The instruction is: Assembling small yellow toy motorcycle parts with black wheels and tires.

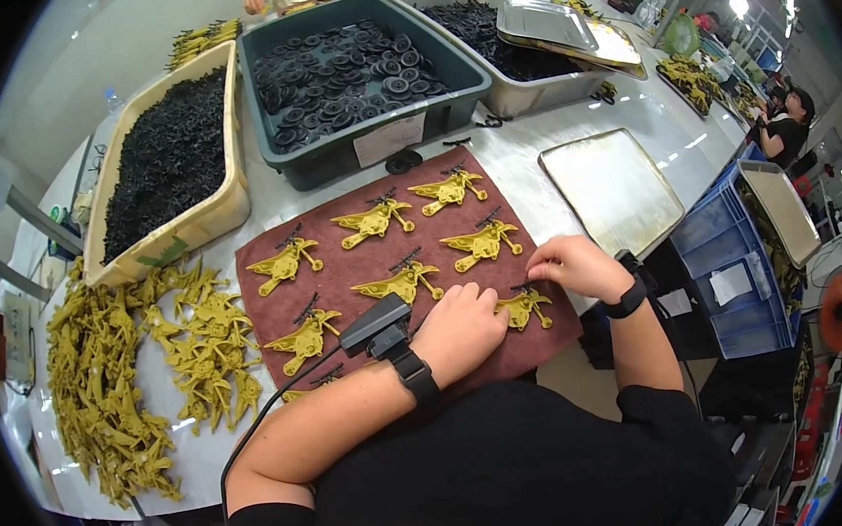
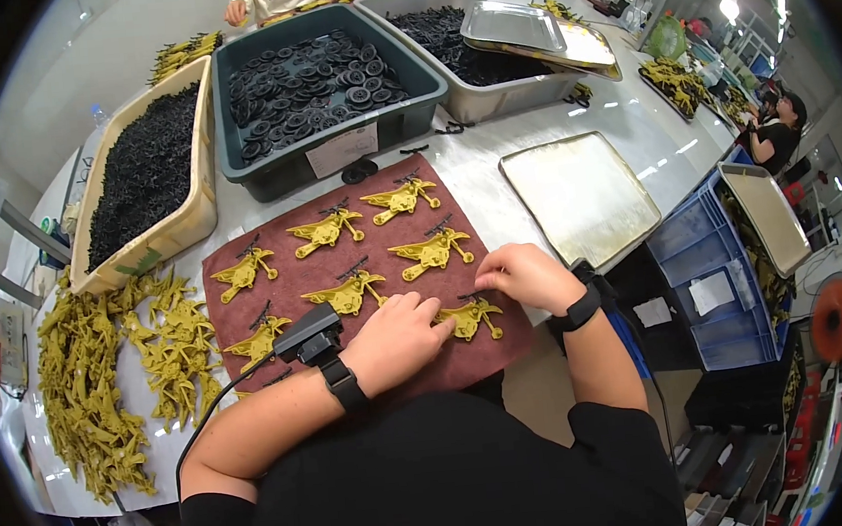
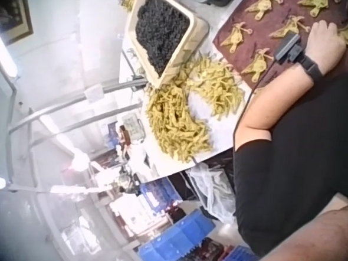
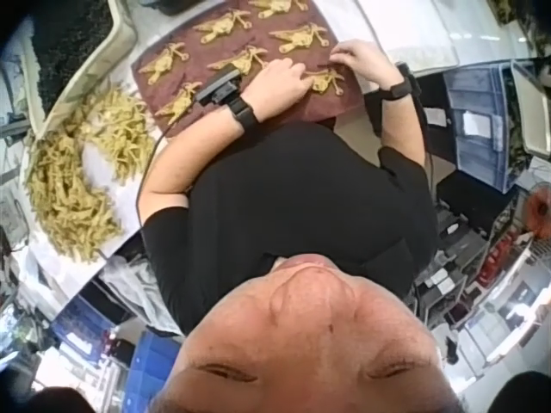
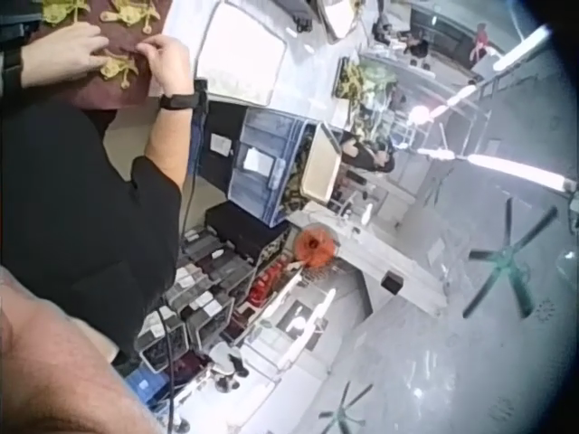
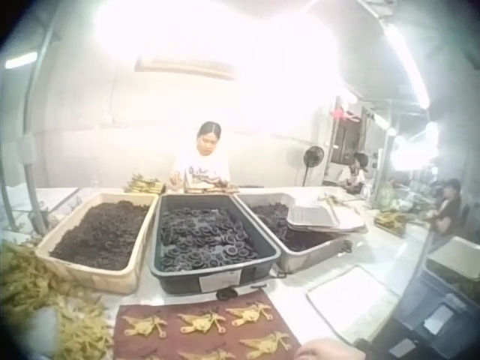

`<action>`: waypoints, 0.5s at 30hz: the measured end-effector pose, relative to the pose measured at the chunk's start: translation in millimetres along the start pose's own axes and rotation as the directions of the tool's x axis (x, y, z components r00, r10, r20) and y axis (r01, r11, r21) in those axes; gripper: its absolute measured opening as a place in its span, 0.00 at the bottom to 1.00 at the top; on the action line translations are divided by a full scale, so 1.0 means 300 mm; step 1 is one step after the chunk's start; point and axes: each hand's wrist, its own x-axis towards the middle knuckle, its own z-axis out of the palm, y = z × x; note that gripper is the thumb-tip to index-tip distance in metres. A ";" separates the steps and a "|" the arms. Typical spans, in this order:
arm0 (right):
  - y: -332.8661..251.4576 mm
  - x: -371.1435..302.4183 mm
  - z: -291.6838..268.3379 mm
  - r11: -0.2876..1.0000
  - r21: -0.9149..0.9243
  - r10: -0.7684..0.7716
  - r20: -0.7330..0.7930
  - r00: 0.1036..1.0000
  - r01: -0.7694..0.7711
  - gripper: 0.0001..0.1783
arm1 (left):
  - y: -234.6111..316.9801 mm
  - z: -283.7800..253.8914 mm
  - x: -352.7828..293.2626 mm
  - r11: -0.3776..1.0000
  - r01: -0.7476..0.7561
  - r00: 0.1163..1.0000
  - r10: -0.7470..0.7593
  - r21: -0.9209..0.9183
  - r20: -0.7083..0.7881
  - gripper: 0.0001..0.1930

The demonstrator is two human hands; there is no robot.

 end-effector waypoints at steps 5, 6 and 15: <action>-0.009 0.158 -0.062 0.992 0.053 -0.097 -0.292 0.952 0.118 0.08 | -0.096 -0.069 0.045 0.992 0.056 0.985 -0.073 -0.110 -0.155 0.05; -0.016 0.206 -0.074 0.988 0.036 -0.128 -0.333 0.934 0.148 0.08 | -0.134 -0.084 0.060 0.988 0.099 0.977 -0.120 -0.121 -0.176 0.04; -0.106 0.730 0.037 0.947 -0.262 -0.250 -0.235 0.939 0.187 0.16 | -0.597 -0.066 0.184 0.821 0.561 0.778 -0.566 -0.105 -0.272 0.09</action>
